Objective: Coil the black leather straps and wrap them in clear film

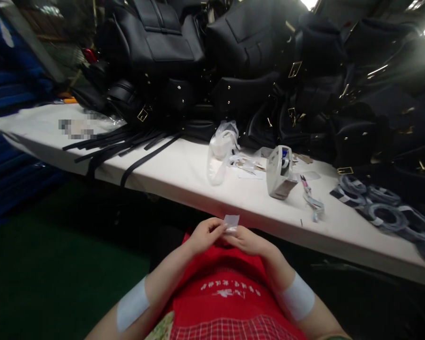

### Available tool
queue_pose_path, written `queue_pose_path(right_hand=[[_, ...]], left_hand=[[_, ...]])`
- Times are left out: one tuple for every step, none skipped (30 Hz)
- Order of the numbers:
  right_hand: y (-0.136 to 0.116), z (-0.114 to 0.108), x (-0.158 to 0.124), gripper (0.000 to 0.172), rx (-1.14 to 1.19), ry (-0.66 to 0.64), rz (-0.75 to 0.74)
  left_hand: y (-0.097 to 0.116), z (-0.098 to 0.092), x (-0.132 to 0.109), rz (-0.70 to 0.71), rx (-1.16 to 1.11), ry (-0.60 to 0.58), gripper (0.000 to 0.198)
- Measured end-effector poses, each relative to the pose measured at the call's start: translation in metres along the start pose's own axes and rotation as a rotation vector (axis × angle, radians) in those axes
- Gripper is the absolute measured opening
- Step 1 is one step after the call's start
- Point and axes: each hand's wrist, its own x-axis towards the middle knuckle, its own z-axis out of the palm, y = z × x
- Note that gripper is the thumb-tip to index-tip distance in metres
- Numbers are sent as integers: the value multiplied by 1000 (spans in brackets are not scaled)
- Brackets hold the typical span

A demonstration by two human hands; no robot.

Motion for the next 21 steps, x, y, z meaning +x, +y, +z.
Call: queue_pose_path(right_hand=[[-1,2,0,45,-15,-31,-4],[-2,3,-1,45,-22,-62,-3],[-3,3,-2,45,-24,-92,-2],[-5,3,-4,45,-20,-114,1],[-6,3,-6,46,-10,-125,5],[-6,3,-8,46,0,-123,15],[-6,3,-10,46,7,-115,31],[-6,2,-11,45,10,-101,53],[-5,2,-11,43,7,-84,78],[-5,2,-11,40,1,-68,101],[-4,1,-11,37,-6,-52,118],[-5,0,-9,35,-11,-37,126],[-5,-2,-7,33,-13,-25,129],[-7,-3,-5,32,-13,-11,129],[-8,-5,-2,31,-12,7,131],[-9,-7,0,31,-12,30,134],[-9,-8,2,32,-12,54,136],[-8,-10,4,33,-11,76,141],[-5,-10,5,35,-5,96,153],[0,-11,7,37,0,112,167],[6,-12,9,39,3,126,189]], left_hand=[[3,3,-1,-41,-79,22,42],[6,6,-2,-73,-147,58,39],[8,9,-1,-90,-199,101,37],[10,10,0,-92,-230,146,35],[13,11,1,-84,-243,191,33],[16,11,3,-76,-244,228,31],[19,11,5,-70,-239,253,29],[22,10,6,-67,-230,265,27],[25,9,6,-67,-217,272,26],[28,8,7,-68,-203,280,26],[31,6,6,-66,-188,292,26],[33,4,6,-60,-172,310,26],[34,0,6,-51,-154,337,25],[34,-6,7,-40,-135,373,25],[34,-13,8,-27,-112,415,25],[32,-24,10,-15,-79,465,26],[30,-37,12,-12,-23,528,28],[28,-53,16,-21,53,603,30],[26,-72,20,-38,136,685,32],[25,-94,23,-62,217,771,33],[24,-117,27,-90,289,856,33]])
